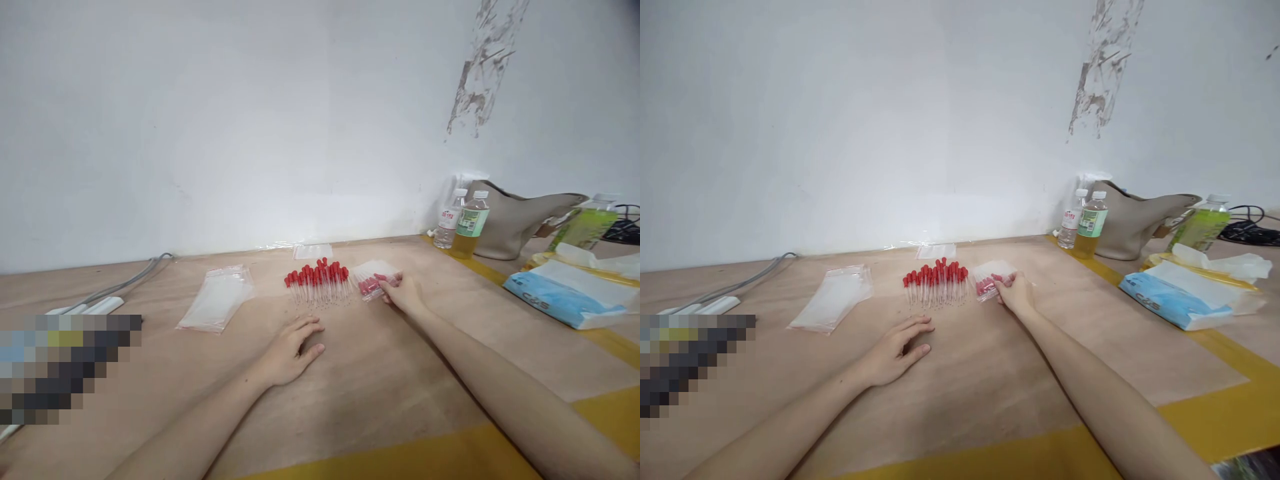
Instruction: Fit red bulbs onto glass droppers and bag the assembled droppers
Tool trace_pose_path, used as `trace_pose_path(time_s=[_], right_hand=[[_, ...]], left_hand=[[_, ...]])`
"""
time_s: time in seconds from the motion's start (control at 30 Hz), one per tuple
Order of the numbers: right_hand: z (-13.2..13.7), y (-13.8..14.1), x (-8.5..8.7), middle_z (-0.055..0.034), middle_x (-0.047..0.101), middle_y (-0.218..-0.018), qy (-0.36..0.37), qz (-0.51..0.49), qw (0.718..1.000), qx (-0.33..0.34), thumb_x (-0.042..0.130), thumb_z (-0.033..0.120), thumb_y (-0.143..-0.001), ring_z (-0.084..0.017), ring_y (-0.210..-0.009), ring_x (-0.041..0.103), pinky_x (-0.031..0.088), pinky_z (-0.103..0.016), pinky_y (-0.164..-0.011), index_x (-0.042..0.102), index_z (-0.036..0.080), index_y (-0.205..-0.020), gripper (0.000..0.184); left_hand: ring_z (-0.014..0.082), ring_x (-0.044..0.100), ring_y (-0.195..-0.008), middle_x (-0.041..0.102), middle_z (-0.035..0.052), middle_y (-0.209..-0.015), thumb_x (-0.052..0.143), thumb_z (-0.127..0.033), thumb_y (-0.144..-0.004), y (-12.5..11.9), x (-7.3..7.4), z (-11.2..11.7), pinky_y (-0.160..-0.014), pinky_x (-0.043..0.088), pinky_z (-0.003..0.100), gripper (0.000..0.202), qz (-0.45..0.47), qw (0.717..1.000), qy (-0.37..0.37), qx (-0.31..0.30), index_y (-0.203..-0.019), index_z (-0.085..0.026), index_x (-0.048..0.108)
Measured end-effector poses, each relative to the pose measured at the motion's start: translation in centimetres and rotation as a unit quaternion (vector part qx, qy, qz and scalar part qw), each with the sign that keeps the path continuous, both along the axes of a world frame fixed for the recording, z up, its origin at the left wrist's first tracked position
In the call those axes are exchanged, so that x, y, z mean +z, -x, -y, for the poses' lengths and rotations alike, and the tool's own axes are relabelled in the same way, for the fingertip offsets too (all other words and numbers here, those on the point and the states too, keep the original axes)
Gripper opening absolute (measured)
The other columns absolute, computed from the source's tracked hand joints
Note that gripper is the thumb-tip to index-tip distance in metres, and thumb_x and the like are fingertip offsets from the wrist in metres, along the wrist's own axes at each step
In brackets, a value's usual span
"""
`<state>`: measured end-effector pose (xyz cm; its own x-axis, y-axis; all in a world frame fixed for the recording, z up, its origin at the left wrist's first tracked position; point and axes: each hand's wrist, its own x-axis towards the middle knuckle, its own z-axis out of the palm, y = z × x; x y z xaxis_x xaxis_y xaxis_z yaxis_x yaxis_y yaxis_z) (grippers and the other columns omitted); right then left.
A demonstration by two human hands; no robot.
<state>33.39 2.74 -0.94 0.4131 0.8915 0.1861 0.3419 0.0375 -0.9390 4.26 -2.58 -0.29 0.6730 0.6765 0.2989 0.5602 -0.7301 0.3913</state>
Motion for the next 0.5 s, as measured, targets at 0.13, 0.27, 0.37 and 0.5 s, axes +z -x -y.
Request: trace_pose_path(time_s=[0.13, 0.27, 0.37, 0.5], right_hand=[[1.6, -0.6, 0.5, -0.0076, 0.059, -0.077, -0.024, 0.248, 0.956, -0.151, 0.060, 0.050, -0.061, -0.021, -0.071, 0.055, 0.039, -0.028, -0.056, 0.048, 0.017, -0.084, 0.042], [1.1, 1.0, 2.1, -0.0061, 0.059, -0.077, -0.063, 0.333, 0.940, -0.031, 0.049, 0.028, -0.073, -0.017, -0.076, 0.054, 0.038, -0.026, -0.065, 0.053, 0.017, -0.071, 0.012], [-0.7, 3.3, 2.6, -0.0072, 0.060, -0.075, -0.007, 0.325, 0.944, 0.061, 0.050, 0.017, -0.068, -0.018, -0.077, 0.055, 0.038, -0.026, -0.068, 0.055, 0.017, -0.067, 0.005], [-3.5, 5.7, 2.3, -0.0130, 0.061, -0.075, 0.029, 0.283, 0.956, 0.068, 0.056, 0.014, -0.064, -0.024, -0.081, 0.056, 0.039, -0.029, -0.064, 0.057, 0.014, -0.074, 0.010]], left_hand=[[0.0193, 0.039, -0.116, 0.046, 0.0053, -0.123, 0.043, -0.036, -0.083, -0.1, 0.0, 0.3, -0.097, 0.032, 0.037, 0.032, -0.004, 1.000, -0.004, 0.008, -0.111, -0.023, 0.051], [0.0202, 0.044, -0.107, 0.051, 0.0054, -0.114, 0.045, -0.036, -0.081, 0.0, 0.2, 0.0, -0.092, 0.035, 0.037, 0.027, 0.011, 0.994, -0.078, 0.073, -0.101, -0.022, 0.057], [0.0249, 0.044, -0.103, 0.053, 0.0062, -0.108, 0.045, -0.039, -0.079, 1.5, 0.6, -1.1, -0.089, 0.033, 0.043, 0.026, -0.002, 0.968, -0.156, 0.196, -0.092, -0.023, 0.060], [0.0277, 0.039, -0.110, 0.048, 0.0101, -0.117, 0.040, -0.040, -0.080, 5.8, 0.9, -3.9, -0.092, 0.029, 0.041, 0.034, -0.077, 0.897, -0.211, 0.381, -0.101, -0.019, 0.058]])
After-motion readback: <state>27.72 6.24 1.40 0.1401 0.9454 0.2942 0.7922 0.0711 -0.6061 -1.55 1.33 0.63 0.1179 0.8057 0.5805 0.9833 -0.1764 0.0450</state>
